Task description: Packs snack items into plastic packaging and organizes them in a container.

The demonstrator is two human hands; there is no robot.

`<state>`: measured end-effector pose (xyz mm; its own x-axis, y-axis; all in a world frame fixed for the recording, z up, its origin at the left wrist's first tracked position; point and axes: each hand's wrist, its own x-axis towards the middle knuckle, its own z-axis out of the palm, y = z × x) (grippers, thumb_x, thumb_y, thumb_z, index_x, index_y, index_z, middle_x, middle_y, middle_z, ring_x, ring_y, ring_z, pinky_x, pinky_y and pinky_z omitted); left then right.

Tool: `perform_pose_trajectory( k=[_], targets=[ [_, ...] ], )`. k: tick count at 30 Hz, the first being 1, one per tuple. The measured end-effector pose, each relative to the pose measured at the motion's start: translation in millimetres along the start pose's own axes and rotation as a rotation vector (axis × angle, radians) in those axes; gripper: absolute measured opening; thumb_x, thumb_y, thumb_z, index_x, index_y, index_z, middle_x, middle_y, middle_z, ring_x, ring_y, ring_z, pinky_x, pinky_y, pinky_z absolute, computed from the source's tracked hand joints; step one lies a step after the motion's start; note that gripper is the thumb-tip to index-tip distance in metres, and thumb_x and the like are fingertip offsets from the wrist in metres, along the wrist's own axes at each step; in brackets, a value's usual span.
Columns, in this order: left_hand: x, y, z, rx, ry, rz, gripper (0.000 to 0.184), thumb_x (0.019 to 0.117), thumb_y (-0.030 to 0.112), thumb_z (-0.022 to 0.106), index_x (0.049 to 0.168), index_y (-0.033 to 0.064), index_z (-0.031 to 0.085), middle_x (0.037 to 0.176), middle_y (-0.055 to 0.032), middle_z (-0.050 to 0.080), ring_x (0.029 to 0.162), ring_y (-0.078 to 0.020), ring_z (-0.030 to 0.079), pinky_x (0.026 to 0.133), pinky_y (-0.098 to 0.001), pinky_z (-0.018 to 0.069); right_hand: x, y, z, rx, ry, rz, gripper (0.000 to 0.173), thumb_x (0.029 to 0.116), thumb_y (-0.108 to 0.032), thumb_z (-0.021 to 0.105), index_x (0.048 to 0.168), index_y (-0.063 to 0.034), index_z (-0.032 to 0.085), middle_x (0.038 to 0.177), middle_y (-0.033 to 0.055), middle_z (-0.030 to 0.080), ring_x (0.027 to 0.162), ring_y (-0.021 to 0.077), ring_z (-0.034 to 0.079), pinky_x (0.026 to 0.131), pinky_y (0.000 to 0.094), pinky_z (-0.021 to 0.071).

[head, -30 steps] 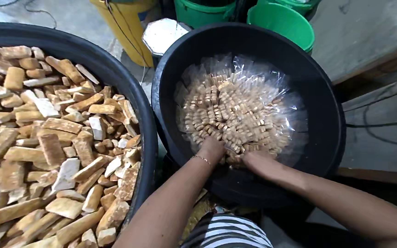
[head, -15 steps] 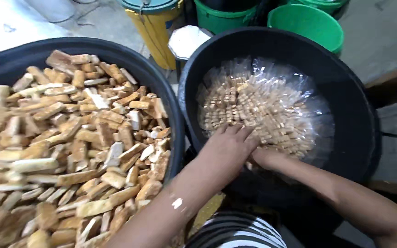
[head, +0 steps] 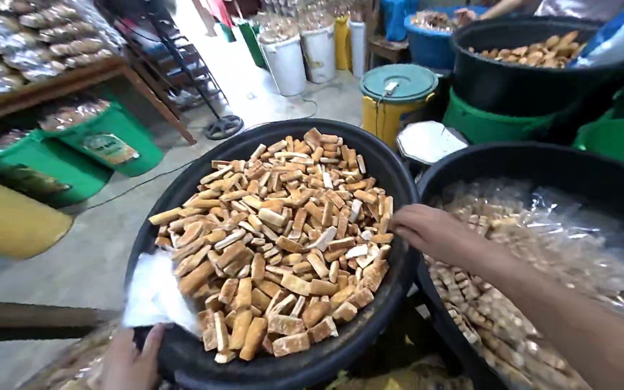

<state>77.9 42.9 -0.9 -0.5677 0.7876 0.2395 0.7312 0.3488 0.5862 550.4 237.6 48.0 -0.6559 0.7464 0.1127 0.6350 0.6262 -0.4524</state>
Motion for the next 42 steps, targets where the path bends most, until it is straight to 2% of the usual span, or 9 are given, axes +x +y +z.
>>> perform_pose_trajectory(
  k=[5, 8, 13, 21, 24, 28, 32, 37, 42],
  targets=[
    [18, 4, 10, 0.173, 0.068, 0.048, 0.032, 0.1000, 0.011, 0.059, 0.116, -0.0163, 0.064, 0.148, -0.0393, 0.041, 0.140, -0.0572, 0.036, 0.114, -0.0676, 0.0286, 111, 12, 43, -0.291, -0.334, 0.046, 0.038, 0.1027, 0.005, 0.046, 0.140, 0.0051, 0.051, 0.143, 0.0288, 0.052, 0.135, 0.0472, 0.049, 0.107, 0.0640, 0.0412],
    [19, 13, 13, 0.182, 0.144, 0.033, 0.031, 0.1022, 0.012, 0.058, 0.105, -0.0172, 0.065, 0.120, -0.0405, 0.059, 0.122, -0.0587, 0.052, 0.106, -0.0692, 0.0361, 131, 17, 58, -0.449, -0.344, 0.012, 0.037, 0.1029, 0.006, 0.044, 0.139, 0.0072, 0.051, 0.142, 0.0309, 0.053, 0.136, 0.0505, 0.047, 0.107, 0.0645, 0.0409],
    [5, 7, 13, 0.069, 0.120, -0.001, 0.041, 0.1011, 0.013, 0.059, 0.129, -0.0172, 0.055, 0.144, -0.0413, 0.042, 0.137, -0.0573, 0.039, 0.113, -0.0664, 0.0313, 114, 18, 35, -0.469, -0.385, 0.098, 0.033, 0.1069, -0.011, 0.048, 0.131, 0.0093, 0.057, 0.122, 0.0332, 0.063, 0.120, 0.0512, 0.059, 0.103, 0.0637, 0.0442],
    [18, 12, 23, 0.098, 0.264, 0.045, 0.043, 0.1051, 0.027, 0.052, 0.108, -0.0145, 0.064, 0.113, -0.0388, 0.061, 0.117, -0.0594, 0.053, 0.104, -0.0698, 0.0347, 95, 33, 19, -0.338, -0.386, 0.181, 0.034, 0.1011, -0.023, 0.064, 0.126, -0.0007, 0.069, 0.153, 0.0263, 0.044, 0.142, 0.0466, 0.040, 0.109, 0.0657, 0.0357],
    [10, 19, 13, 0.097, 0.090, -0.003, 0.047, 0.1022, 0.017, 0.058, 0.133, -0.0169, 0.052, 0.144, -0.0417, 0.043, 0.138, -0.0615, 0.034, 0.113, -0.0712, 0.0252, 111, 49, 34, -0.315, -0.389, 0.137, 0.036, 0.1014, -0.020, 0.063, 0.131, -0.0002, 0.065, 0.158, 0.0250, 0.040, 0.147, 0.0444, 0.036, 0.113, 0.0662, 0.0321],
    [-4, 10, 15, 0.047, 0.159, 0.073, 0.024, 0.0996, 0.003, 0.053, 0.108, -0.0154, 0.066, 0.128, -0.0389, 0.056, 0.127, -0.0561, 0.049, 0.110, -0.0655, 0.0343, 111, 44, 30, -0.175, -0.263, 0.089, 0.034, 0.1045, -0.015, 0.055, 0.131, 0.0050, 0.062, 0.145, 0.0262, 0.053, 0.136, 0.0412, 0.050, 0.113, 0.0589, 0.0370],
    [-13, 22, 24, 0.104, 0.369, 0.053, 0.036, 0.1080, 0.015, 0.041, 0.113, -0.0147, 0.061, 0.107, -0.0374, 0.063, 0.107, -0.0563, 0.060, 0.097, -0.0696, 0.0402, 71, -7, 18, 0.180, -0.196, -0.070, 0.029, 0.1029, -0.014, 0.058, 0.125, 0.0051, 0.060, 0.120, 0.0251, 0.064, 0.106, 0.0339, 0.065, 0.095, 0.0492, 0.0520],
    [-28, 51, 29, 0.201, 0.311, 0.421, 0.025, 0.0988, 0.002, 0.047, 0.096, -0.0129, 0.067, 0.093, -0.0320, 0.068, 0.087, -0.0495, 0.069, 0.077, -0.0617, 0.0549, 26, -69, 49, 0.173, -0.487, -0.341, 0.024, 0.1004, -0.012, 0.062, 0.120, 0.0011, 0.063, 0.108, 0.0219, 0.068, 0.101, 0.0383, 0.068, 0.088, 0.0582, 0.0533],
    [-68, 84, 32, 0.332, -0.169, 0.964, 0.013, 0.0850, -0.001, 0.062, 0.093, 0.0064, 0.070, 0.081, -0.0130, 0.066, 0.071, -0.0337, 0.068, 0.056, -0.0465, 0.0569, 17, -68, 70, 0.114, -0.559, -0.370, 0.029, 0.1058, -0.021, 0.054, 0.116, 0.0046, 0.064, 0.139, 0.0241, 0.058, 0.132, 0.0422, 0.054, 0.107, 0.0609, 0.0416]
  ],
)
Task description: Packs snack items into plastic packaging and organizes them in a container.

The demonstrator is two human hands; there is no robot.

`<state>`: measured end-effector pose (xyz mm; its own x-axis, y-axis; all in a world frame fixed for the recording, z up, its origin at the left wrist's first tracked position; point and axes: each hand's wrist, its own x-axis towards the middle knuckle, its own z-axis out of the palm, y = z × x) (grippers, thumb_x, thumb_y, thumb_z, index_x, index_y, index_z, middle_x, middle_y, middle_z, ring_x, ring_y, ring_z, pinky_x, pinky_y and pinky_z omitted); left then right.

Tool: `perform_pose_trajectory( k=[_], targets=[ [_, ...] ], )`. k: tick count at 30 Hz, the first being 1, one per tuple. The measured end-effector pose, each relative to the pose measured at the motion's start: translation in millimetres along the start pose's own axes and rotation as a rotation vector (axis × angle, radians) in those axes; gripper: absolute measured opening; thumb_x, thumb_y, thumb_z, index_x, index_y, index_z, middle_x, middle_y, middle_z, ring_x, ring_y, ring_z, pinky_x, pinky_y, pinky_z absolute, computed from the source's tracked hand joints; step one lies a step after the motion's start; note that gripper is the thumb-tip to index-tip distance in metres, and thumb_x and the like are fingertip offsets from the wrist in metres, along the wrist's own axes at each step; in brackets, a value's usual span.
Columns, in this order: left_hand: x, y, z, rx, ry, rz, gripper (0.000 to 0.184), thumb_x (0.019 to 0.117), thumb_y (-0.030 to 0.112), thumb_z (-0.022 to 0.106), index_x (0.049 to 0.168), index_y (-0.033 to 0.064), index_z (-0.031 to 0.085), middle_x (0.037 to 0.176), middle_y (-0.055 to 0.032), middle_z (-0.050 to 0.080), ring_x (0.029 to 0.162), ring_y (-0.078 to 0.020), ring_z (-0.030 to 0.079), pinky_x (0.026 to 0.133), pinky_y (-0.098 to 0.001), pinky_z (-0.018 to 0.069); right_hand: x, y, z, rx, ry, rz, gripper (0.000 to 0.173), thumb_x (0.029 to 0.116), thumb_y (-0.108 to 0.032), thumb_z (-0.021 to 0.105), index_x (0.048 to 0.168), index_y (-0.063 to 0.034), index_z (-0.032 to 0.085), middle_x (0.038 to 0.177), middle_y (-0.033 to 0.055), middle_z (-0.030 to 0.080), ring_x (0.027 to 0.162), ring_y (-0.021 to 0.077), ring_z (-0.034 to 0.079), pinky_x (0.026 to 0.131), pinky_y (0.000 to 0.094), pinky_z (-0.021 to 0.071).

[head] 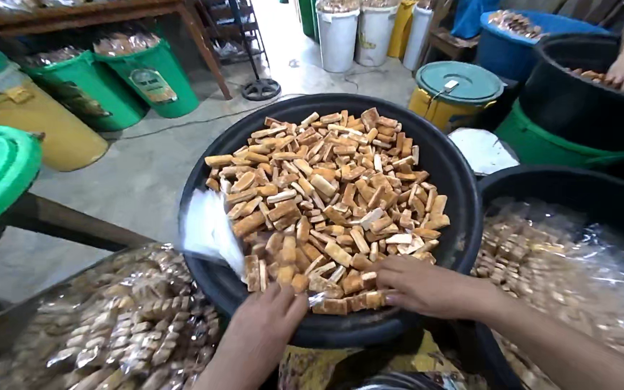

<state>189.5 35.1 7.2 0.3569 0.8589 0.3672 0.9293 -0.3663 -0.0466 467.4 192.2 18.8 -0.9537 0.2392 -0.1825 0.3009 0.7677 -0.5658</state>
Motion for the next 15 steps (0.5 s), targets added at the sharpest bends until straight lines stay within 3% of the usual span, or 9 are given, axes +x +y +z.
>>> perform_pose_trajectory(
  k=[2, 6, 7, 8, 10, 11, 15],
  targets=[
    [-9, 8, -5, 0.004, -0.089, 0.110, 0.013, 0.0841, -0.002, 0.063, 0.093, 0.0058, 0.068, 0.083, -0.0115, 0.067, 0.074, -0.0309, 0.069, 0.060, -0.0422, 0.0582, -1, 0, 0, 0.027, 0.022, 0.003, 0.028, 0.1060, -0.020, 0.054, 0.115, 0.0054, 0.063, 0.138, 0.0246, 0.059, 0.129, 0.0407, 0.057, 0.106, 0.0579, 0.0442],
    [-10, 4, -13, 0.059, -0.066, 0.188, 0.013, 0.0889, -0.002, 0.054, 0.086, 0.0052, 0.065, 0.078, -0.0086, 0.063, 0.071, -0.0266, 0.065, 0.059, -0.0356, 0.0544, -4, -10, 3, -0.014, 0.171, 0.017, 0.027, 0.1045, -0.018, 0.056, 0.121, 0.0042, 0.059, 0.102, 0.0229, 0.068, 0.093, 0.0408, 0.070, 0.081, 0.0548, 0.0569],
    [-10, 3, -12, 0.068, -0.049, 0.175, 0.013, 0.0897, -0.001, 0.054, 0.084, 0.0055, 0.064, 0.077, -0.0084, 0.062, 0.070, -0.0266, 0.065, 0.057, -0.0353, 0.0540, -5, -12, 8, -0.054, 0.253, 0.002, 0.028, 0.1025, -0.017, 0.058, 0.122, 0.0026, 0.059, 0.099, 0.0212, 0.069, 0.089, 0.0396, 0.071, 0.078, 0.0537, 0.0585],
    [-10, 3, -11, 0.071, -0.025, 0.159, 0.013, 0.0912, 0.002, 0.053, 0.083, 0.0058, 0.063, 0.075, -0.0082, 0.061, 0.067, -0.0265, 0.064, 0.053, -0.0348, 0.0527, -6, -12, 13, -0.095, 0.315, -0.012, 0.033, 0.1007, -0.018, 0.061, 0.127, 0.0013, 0.059, 0.104, 0.0201, 0.071, 0.092, 0.0386, 0.072, 0.081, 0.0528, 0.0589],
    [-11, 4, -5, 0.053, 0.033, 0.126, 0.020, 0.0979, 0.014, 0.052, 0.081, 0.0078, 0.061, 0.069, -0.0064, 0.057, 0.060, -0.0246, 0.061, 0.048, -0.0334, 0.0501, -6, -11, 20, -0.154, 0.308, -0.023, 0.044, 0.1021, -0.019, 0.060, 0.142, -0.0001, 0.054, 0.126, 0.0208, 0.068, 0.113, 0.0387, 0.068, 0.097, 0.0537, 0.0538],
    [-11, 6, -3, 0.035, 0.048, 0.112, 0.025, 0.1006, 0.020, 0.050, 0.080, 0.0087, 0.060, 0.068, -0.0056, 0.056, 0.059, -0.0237, 0.060, 0.048, -0.0329, 0.0490, -5, -11, 23, -0.207, 0.309, -0.043, 0.043, 0.1020, -0.020, 0.060, 0.140, -0.0001, 0.057, 0.127, 0.0206, 0.067, 0.114, 0.0381, 0.068, 0.097, 0.0535, 0.0538],
    [-11, 16, 3, -0.084, 0.030, 0.045, 0.041, 0.1044, 0.036, 0.045, 0.076, 0.0108, 0.061, 0.065, -0.0043, 0.053, 0.056, -0.0219, 0.058, 0.046, -0.0325, 0.0477, -5, -10, 28, -0.377, 0.410, -0.101, 0.034, 0.1026, -0.020, 0.056, 0.128, -0.0002, 0.064, 0.106, 0.0169, 0.074, 0.093, 0.0332, 0.074, 0.082, 0.0478, 0.0600]
  ],
)
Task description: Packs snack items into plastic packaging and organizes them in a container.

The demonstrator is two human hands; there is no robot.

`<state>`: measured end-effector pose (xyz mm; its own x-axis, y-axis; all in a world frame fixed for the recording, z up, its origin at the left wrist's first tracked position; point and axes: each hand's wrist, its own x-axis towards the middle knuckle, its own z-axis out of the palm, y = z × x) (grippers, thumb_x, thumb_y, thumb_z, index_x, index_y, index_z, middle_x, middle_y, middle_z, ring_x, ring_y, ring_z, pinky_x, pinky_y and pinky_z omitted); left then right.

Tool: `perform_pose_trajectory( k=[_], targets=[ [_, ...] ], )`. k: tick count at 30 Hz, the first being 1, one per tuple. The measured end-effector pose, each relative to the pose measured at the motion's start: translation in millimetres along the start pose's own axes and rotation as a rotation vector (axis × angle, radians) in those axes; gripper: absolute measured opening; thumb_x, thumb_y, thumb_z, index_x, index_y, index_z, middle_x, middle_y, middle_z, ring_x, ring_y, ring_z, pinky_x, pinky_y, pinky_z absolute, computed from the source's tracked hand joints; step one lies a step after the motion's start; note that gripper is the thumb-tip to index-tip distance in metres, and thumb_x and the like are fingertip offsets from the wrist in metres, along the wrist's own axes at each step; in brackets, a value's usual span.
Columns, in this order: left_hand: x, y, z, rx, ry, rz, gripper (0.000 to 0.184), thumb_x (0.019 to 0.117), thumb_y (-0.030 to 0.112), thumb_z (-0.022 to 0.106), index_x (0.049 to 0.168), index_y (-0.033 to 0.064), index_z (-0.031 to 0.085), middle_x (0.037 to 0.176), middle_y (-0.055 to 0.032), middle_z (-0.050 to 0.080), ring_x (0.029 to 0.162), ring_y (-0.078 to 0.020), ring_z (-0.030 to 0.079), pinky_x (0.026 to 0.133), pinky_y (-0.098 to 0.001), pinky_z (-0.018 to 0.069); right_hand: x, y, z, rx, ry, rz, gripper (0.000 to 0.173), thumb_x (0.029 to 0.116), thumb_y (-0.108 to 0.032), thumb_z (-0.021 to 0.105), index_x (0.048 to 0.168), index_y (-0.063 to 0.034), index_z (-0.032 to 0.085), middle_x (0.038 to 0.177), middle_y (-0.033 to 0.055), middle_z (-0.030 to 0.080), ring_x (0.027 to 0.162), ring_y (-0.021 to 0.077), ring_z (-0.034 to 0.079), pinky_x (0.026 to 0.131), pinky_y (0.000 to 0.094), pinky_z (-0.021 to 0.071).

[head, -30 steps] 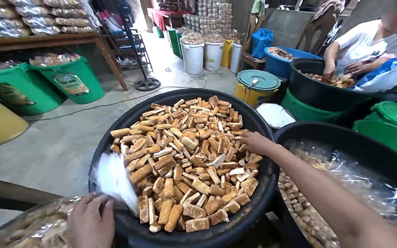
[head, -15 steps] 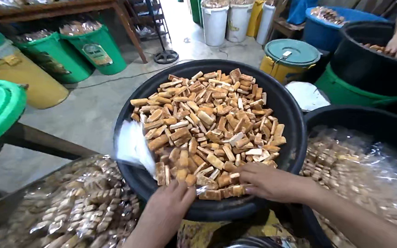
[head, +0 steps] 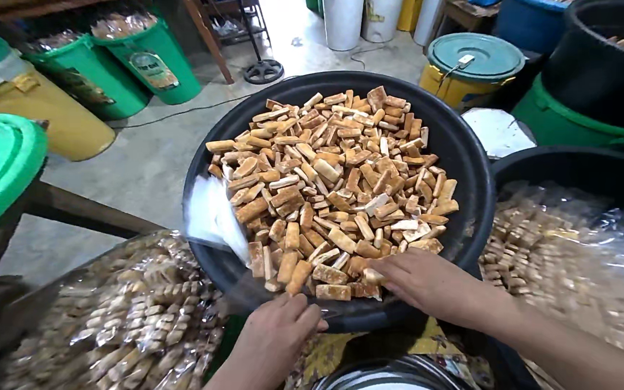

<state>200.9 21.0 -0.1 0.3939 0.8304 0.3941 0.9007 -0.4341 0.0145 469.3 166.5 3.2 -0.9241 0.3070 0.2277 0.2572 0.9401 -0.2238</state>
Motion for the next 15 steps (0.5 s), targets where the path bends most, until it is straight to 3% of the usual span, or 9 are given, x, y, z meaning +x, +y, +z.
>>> perform_pose_trajectory(
  k=[2, 4, 6, 9, 11, 12, 13, 14, 15],
  targets=[
    [3, 5, -5, -0.132, -0.055, -0.119, 0.039, 0.1028, 0.033, 0.046, 0.078, 0.0099, 0.064, 0.069, -0.0060, 0.058, 0.061, -0.0227, 0.063, 0.050, -0.0354, 0.0526, -1, 3, -1, 0.012, -0.027, 0.012, 0.034, 0.1030, -0.019, 0.054, 0.129, 0.0005, 0.064, 0.102, 0.0175, 0.074, 0.092, 0.0344, 0.074, 0.083, 0.0493, 0.0594],
    [6, 5, -14, -0.327, -0.120, -0.273, 0.032, 0.1008, 0.028, 0.051, 0.084, 0.0078, 0.070, 0.079, -0.0087, 0.064, 0.070, -0.0221, 0.067, 0.059, -0.0379, 0.0569, -2, 4, -4, 0.078, -0.125, 0.053, 0.036, 0.1042, -0.021, 0.056, 0.132, 0.0020, 0.061, 0.109, 0.0211, 0.071, 0.102, 0.0384, 0.071, 0.091, 0.0536, 0.0558],
    [7, -2, -23, -0.451, -0.078, -0.399, 0.028, 0.0990, 0.023, 0.053, 0.089, 0.0056, 0.072, 0.092, -0.0084, 0.067, 0.080, -0.0141, 0.066, 0.071, -0.0295, 0.0569, 1, 2, -13, 0.171, -0.194, 0.130, 0.039, 0.1065, -0.022, 0.053, 0.137, 0.0023, 0.059, 0.116, 0.0243, 0.069, 0.110, 0.0414, 0.068, 0.097, 0.0556, 0.0525],
    [23, -12, -32, -0.326, 0.182, -0.434, 0.020, 0.0929, 0.012, 0.058, 0.083, -0.0017, 0.068, 0.078, -0.0115, 0.066, 0.065, -0.0095, 0.059, 0.059, -0.0206, 0.0501, 1, -1, -22, 0.183, -0.129, 0.168, 0.038, 0.1059, -0.022, 0.054, 0.135, 0.0007, 0.061, 0.114, 0.0240, 0.068, 0.108, 0.0415, 0.068, 0.093, 0.0570, 0.0543],
    [39, -7, -40, -0.196, 0.154, -0.389, 0.012, 0.0938, 0.005, 0.059, 0.089, -0.0057, 0.063, 0.084, -0.0190, 0.067, 0.071, -0.0209, 0.064, 0.065, -0.0291, 0.0538, -1, -4, -24, 0.223, -0.245, 0.170, 0.036, 0.1058, -0.022, 0.055, 0.131, 0.0034, 0.061, 0.116, 0.0265, 0.066, 0.111, 0.0449, 0.065, 0.094, 0.0615, 0.0511],
    [48, -2, -42, -0.182, 0.061, -0.350, 0.012, 0.0927, -0.003, 0.060, 0.100, -0.0096, 0.066, 0.096, -0.0241, 0.070, 0.083, -0.0326, 0.071, 0.074, -0.0427, 0.0592, -1, -4, -25, 0.251, -0.292, 0.184, 0.036, 0.1058, -0.021, 0.056, 0.131, 0.0037, 0.059, 0.119, 0.0268, 0.065, 0.113, 0.0451, 0.064, 0.095, 0.0613, 0.0499],
    [57, 2, -38, -0.178, -0.033, -0.293, 0.019, 0.0919, -0.008, 0.059, 0.109, -0.0100, 0.067, 0.107, -0.0261, 0.070, 0.096, -0.0406, 0.071, 0.083, -0.0521, 0.0588, 0, -4, -29, 0.285, -0.285, 0.214, 0.036, 0.1052, -0.020, 0.057, 0.131, 0.0038, 0.059, 0.121, 0.0266, 0.064, 0.115, 0.0441, 0.064, 0.096, 0.0600, 0.0499],
    [64, 2, -27, -0.168, -0.089, -0.214, 0.025, 0.0900, -0.011, 0.060, 0.113, -0.0073, 0.069, 0.114, -0.0246, 0.070, 0.103, -0.0431, 0.070, 0.087, -0.0552, 0.0575, 1, -3, -35, 0.354, -0.229, 0.271, 0.036, 0.1044, -0.018, 0.058, 0.132, 0.0045, 0.059, 0.124, 0.0266, 0.064, 0.115, 0.0422, 0.064, 0.098, 0.0575, 0.0502],
    [71, -1, -11, -0.150, -0.090, -0.120, 0.028, 0.0856, -0.013, 0.063, 0.110, -0.0032, 0.072, 0.113, -0.0205, 0.071, 0.102, -0.0411, 0.070, 0.086, -0.0538, 0.0580, 2, -2, -40, 0.438, -0.123, 0.336, 0.037, 0.1034, -0.017, 0.060, 0.134, 0.0043, 0.059, 0.126, 0.0252, 0.064, 0.115, 0.0381, 0.065, 0.100, 0.0523, 0.0519]
  ],
)
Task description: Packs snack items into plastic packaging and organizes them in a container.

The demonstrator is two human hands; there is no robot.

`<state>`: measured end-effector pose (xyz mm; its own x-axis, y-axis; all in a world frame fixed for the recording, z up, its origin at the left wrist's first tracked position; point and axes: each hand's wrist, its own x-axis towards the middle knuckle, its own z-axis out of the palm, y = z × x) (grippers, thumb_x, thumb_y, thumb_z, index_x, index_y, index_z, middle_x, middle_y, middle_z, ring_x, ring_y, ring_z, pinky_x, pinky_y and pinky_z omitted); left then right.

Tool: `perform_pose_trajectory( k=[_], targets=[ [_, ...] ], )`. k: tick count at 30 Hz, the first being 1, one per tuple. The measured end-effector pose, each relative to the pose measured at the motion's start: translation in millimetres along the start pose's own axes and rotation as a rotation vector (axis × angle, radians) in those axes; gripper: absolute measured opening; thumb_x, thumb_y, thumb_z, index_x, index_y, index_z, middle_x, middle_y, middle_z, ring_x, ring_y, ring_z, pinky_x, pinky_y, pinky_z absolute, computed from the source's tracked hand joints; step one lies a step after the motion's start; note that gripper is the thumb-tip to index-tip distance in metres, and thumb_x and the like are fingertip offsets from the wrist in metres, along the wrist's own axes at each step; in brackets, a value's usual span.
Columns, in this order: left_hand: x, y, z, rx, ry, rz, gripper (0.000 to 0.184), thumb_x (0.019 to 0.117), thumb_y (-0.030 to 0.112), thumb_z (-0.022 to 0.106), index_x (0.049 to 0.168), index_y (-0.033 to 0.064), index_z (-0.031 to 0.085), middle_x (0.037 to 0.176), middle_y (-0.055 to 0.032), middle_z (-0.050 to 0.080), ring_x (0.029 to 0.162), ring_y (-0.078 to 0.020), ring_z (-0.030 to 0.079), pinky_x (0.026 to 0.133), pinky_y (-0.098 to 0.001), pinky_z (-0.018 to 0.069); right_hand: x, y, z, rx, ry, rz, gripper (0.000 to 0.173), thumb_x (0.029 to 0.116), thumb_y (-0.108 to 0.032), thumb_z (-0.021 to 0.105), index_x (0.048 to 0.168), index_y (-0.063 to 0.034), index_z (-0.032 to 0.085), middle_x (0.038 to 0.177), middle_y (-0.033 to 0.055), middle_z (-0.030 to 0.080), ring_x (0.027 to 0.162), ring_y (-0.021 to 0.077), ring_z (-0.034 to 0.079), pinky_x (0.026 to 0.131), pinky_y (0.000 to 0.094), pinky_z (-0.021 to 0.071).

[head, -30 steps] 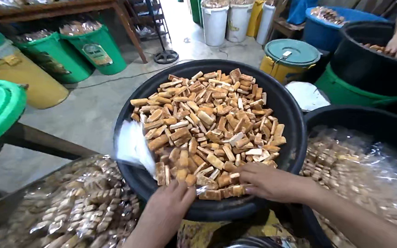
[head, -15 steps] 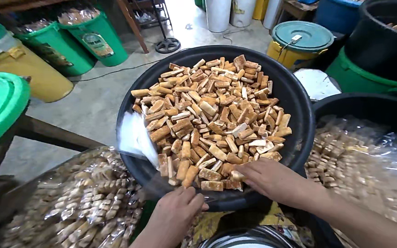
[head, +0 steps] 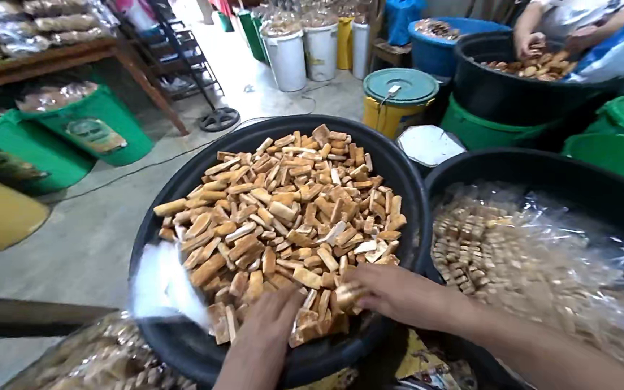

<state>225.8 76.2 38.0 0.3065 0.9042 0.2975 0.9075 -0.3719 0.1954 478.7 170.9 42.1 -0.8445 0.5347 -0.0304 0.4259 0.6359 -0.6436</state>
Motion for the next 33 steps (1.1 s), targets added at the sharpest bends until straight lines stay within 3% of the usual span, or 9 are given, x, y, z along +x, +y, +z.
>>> perform_pose_trajectory(
  k=[3, 8, 15, 18, 21, 25, 28, 31, 33],
  targets=[
    [39, 0, 24, -0.131, -0.113, 0.054, 0.015, 0.0883, 0.002, 0.070, 0.102, -0.0007, 0.074, 0.107, -0.0172, 0.073, 0.099, -0.0371, 0.071, 0.085, -0.0530, 0.0574, 3, 6, 2, 0.211, 0.318, -0.010, 0.036, 0.0988, -0.019, 0.067, 0.127, 0.0019, 0.064, 0.122, 0.0209, 0.067, 0.108, 0.0254, 0.068, 0.096, 0.0370, 0.0549],
    [99, 32, 27, -0.415, -0.310, -0.099, 0.048, 0.0934, -0.002, 0.058, 0.141, -0.0004, 0.053, 0.143, -0.0213, 0.051, 0.112, -0.0269, 0.064, 0.094, -0.0376, 0.0540, 14, 28, 31, -0.292, 0.744, -0.111, 0.026, 0.0862, 0.000, 0.071, 0.113, 0.0008, 0.071, 0.107, 0.0213, 0.067, 0.095, 0.0293, 0.071, 0.085, 0.0338, 0.0606],
    [146, 56, 29, -0.318, -0.053, 0.022, 0.058, 0.0931, -0.005, 0.060, 0.149, -0.0008, 0.046, 0.150, -0.0240, 0.046, 0.124, -0.0377, 0.059, 0.101, -0.0471, 0.0513, 9, 2, -43, 0.020, 0.468, 0.331, 0.037, 0.0969, -0.001, 0.061, 0.134, 0.0011, 0.062, 0.152, 0.0258, 0.042, 0.119, 0.0307, 0.062, 0.099, 0.0393, 0.0537],
    [146, 78, 20, -0.348, 0.117, 0.213, 0.053, 0.0901, -0.006, 0.063, 0.142, -0.0046, 0.053, 0.145, -0.0252, 0.052, 0.111, -0.0344, 0.067, 0.090, -0.0433, 0.0576, 12, 3, -63, 0.069, 0.489, 0.352, 0.026, 0.0966, -0.005, 0.065, 0.120, 0.0049, 0.066, 0.115, 0.0213, 0.068, 0.104, 0.0281, 0.068, 0.095, 0.0436, 0.0532],
    [142, 60, 3, -0.534, 0.396, 0.348, 0.031, 0.0973, 0.009, 0.061, 0.126, 0.0039, 0.069, 0.131, -0.0125, 0.065, 0.106, -0.0169, 0.067, 0.090, -0.0321, 0.0572, 4, -4, -74, -0.055, 0.553, 0.237, 0.019, 0.0979, -0.010, 0.065, 0.111, 0.0019, 0.070, 0.097, 0.0166, 0.070, 0.089, 0.0271, 0.068, 0.084, 0.0463, 0.0557],
    [148, 4, 7, -1.206, 0.265, -0.098, 0.063, 0.0966, 0.042, 0.065, 0.147, 0.0115, 0.044, 0.136, 0.0027, 0.059, 0.117, -0.0069, 0.061, 0.097, -0.0291, 0.0546, 0, -3, -85, -0.060, 0.661, -0.010, 0.028, 0.0943, -0.017, 0.071, 0.120, -0.0058, 0.071, 0.092, 0.0056, 0.073, 0.078, 0.0099, 0.068, 0.072, 0.0285, 0.0584],
    [155, 2, 25, -1.662, 0.022, -0.371, 0.033, 0.1083, 0.026, 0.041, 0.132, 0.0078, 0.055, 0.106, -0.0066, 0.072, 0.087, -0.0154, 0.073, 0.077, -0.0324, 0.0627, 18, -13, -75, -0.061, 0.587, -0.087, 0.033, 0.0959, -0.015, 0.070, 0.128, -0.0064, 0.069, 0.091, 0.0102, 0.072, 0.073, 0.0147, 0.066, 0.069, 0.0332, 0.0572],
    [154, -17, 32, -1.748, -0.126, -0.428, 0.056, 0.1097, 0.048, 0.022, 0.151, 0.0119, 0.031, 0.120, -0.0093, 0.068, 0.093, -0.0188, 0.073, 0.076, -0.0320, 0.0624, 23, -18, -70, -0.143, 0.619, -0.118, 0.033, 0.0986, -0.017, 0.066, 0.129, -0.0051, 0.068, 0.088, 0.0099, 0.072, 0.068, 0.0130, 0.064, 0.065, 0.0286, 0.0556],
    [150, -32, 34, -1.778, -0.210, -0.425, 0.072, 0.1052, 0.061, 0.017, 0.147, 0.0054, 0.035, 0.115, -0.0136, 0.070, 0.093, -0.0243, 0.074, 0.079, -0.0356, 0.0624, 16, -18, -81, -0.116, 0.648, -0.106, 0.035, 0.0967, -0.017, 0.068, 0.129, -0.0059, 0.069, 0.088, 0.0064, 0.072, 0.069, 0.0070, 0.062, 0.065, 0.0227, 0.0543]
  ],
)
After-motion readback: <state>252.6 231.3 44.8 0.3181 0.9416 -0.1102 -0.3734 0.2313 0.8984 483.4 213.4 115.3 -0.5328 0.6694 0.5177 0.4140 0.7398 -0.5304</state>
